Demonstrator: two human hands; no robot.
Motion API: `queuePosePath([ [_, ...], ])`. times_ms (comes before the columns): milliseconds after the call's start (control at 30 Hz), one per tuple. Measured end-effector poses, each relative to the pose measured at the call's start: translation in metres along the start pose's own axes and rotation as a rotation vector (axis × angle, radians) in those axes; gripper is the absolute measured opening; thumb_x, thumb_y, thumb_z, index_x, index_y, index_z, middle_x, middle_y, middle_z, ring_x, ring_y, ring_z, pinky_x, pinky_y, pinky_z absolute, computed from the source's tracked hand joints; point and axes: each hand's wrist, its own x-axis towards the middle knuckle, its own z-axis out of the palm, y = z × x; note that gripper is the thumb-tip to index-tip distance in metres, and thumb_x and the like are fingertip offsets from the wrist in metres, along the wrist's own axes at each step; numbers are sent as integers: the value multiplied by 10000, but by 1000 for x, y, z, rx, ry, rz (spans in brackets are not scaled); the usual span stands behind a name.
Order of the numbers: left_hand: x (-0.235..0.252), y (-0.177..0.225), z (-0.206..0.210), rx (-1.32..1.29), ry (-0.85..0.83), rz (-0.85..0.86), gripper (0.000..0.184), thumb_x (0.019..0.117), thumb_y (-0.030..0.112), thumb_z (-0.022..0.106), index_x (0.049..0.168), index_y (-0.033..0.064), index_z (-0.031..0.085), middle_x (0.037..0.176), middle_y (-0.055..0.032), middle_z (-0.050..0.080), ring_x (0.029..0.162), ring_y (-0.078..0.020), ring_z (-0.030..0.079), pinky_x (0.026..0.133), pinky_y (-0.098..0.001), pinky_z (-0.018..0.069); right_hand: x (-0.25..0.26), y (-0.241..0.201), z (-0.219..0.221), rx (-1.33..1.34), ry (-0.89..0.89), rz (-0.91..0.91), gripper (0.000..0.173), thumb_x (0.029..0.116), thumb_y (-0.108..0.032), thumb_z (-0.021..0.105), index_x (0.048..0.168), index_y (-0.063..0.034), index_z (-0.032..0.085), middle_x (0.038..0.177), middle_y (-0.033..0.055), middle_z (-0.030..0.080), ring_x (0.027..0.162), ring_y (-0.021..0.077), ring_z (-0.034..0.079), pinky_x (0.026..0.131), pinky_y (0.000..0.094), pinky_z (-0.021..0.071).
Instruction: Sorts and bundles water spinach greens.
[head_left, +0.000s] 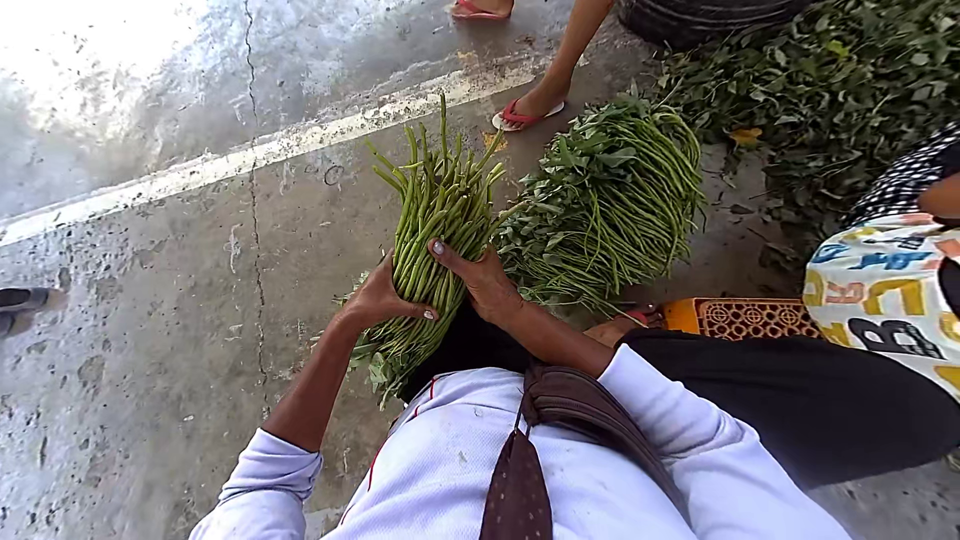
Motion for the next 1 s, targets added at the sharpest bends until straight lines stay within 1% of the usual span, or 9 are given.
queuePosePath([
  [133,-3,-9,4,-56,-6,124,1035,543,247,1007,1413,91,468,1180,-18,715,1082,-118,697,967,-332,595,-13,-7,7,66,-7,-32,582,857,-116,823,1353,-50,524,1167,95,694,1053,164,700,944,356,600],
  [200,-6,-13,8,-74,34,175,1063,540,324,1018,1406,51,466,1186,-37,715,1091,-135,699,983,-343,593,-20,-12,7,-15,-7,1,592,857,-182,840,1361,-97,542,1180,85,691,1047,162,690,911,371,597],
  [300,-14,-14,15,-33,132,196,1150,502,388,1019,1387,-50,430,1200,-52,699,1098,-102,689,989,-293,583,-19,-19,6,-109,-34,98,699,863,-208,844,1426,-32,468,1256,130,660,1142,161,663,1009,347,561],
  [367,-14,-9,21,16,159,181,1201,474,441,1010,1393,-63,424,1201,-49,698,1086,-76,686,973,-262,579,-22,-26,0,-96,-91,131,791,913,-235,797,1530,-25,348,1390,148,589,1255,149,605,1094,329,503],
  [433,-13,-6,26,67,177,165,1242,450,495,996,1400,-60,421,1201,-34,694,1072,-38,679,954,-227,574,-28,-31,-5,-57,-115,118,801,935,-210,770,1558,-24,304,1434,159,557,1287,157,584,1114,340,482],
  [533,-14,-3,28,108,186,154,1258,444,449,993,1412,-81,388,1222,-36,667,1066,25,647,950,-182,546,-28,-36,-14,-119,-175,59,747,955,-199,747,1548,-13,332,1431,175,564,1297,180,582,1133,372,467],
  [700,-12,4,30,190,157,132,1201,500,298,981,1427,-134,350,1262,-144,624,1087,24,617,975,-179,509,-24,-51,-34,-571,-251,101,749,992,-457,660,1554,-40,394,1417,239,585,1337,312,562,1145,537,408],
  [833,-9,5,31,221,146,148,1253,501,311,984,1458,-138,312,1323,-191,584,1148,3,585,1011,-181,474,-26,-43,-35,-219,-304,39,558,1029,-192,635,1495,20,413,1394,179,585,1265,154,591,1129,348,455],
  [1000,-7,3,29,208,157,158,1304,492,346,992,1486,-120,288,1352,-187,580,1176,-19,591,1030,-197,478,-22,-33,-33,-55,-298,49,503,1022,-137,628,1455,24,430,1332,129,608,1196,109,612,1090,317,481],
])
